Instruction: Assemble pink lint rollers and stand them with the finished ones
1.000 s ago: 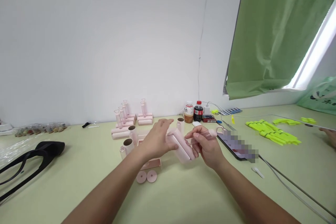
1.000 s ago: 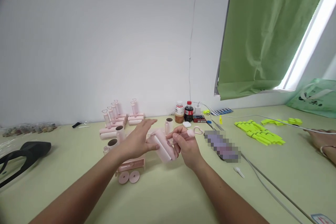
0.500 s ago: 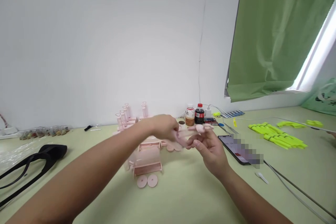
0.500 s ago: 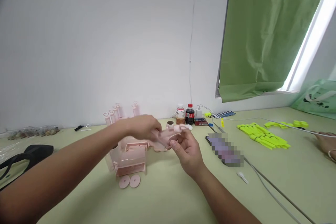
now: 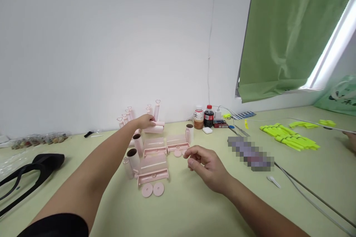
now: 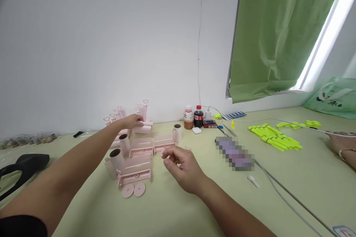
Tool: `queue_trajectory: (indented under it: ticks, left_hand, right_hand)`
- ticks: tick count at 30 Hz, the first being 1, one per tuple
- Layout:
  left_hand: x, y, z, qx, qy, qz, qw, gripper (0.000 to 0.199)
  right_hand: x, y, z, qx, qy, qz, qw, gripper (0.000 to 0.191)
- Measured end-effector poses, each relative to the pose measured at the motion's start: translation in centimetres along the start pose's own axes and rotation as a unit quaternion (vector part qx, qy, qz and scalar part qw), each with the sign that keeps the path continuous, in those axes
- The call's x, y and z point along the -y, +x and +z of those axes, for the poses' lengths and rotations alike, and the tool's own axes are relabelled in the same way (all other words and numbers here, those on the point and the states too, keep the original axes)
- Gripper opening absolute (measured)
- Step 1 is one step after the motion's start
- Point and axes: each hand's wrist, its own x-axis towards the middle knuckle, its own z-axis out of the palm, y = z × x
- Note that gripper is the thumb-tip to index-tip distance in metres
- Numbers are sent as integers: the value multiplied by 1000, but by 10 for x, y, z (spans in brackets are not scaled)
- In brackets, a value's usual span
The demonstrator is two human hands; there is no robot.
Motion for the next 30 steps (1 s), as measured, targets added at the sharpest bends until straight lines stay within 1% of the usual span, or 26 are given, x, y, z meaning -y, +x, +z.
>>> queue_trajectory:
  ticks: [2,5,10,15,18,21,25,30]
  left_hand:
    - [10,9,12,15,13,-12,1000,39]
    - [24,22,24,27,35,-37,998,40]
    - [38,33,30,31,56,-56,996,41]
    - [45,31,33,55,59,-77,994,41]
    - [46,29,33,64,66,-93,991,44]
    - [42,29,28,70,81,-97,989,46]
    - [34,27,20,84,103,-100,986,44]
    - [24,18,13,102,129,-118,979,38]
  right_hand:
    - [1,-1,2,13,-11,-2,1000,10]
    - [2,-1,3,25,-17,-3,1000,9]
    - [4,-2,5,41,-22,1,999,8]
    - [3,-3,6,57,-32,7,998,7]
    - [4,-2,6,69,-34,12,997,7]
    - [3,-2,8,81,-37,25,996,8]
    - [0,-3,12,103,-37,44,993,9]
    - [-3,-4,15,138,-40,71,987,10]
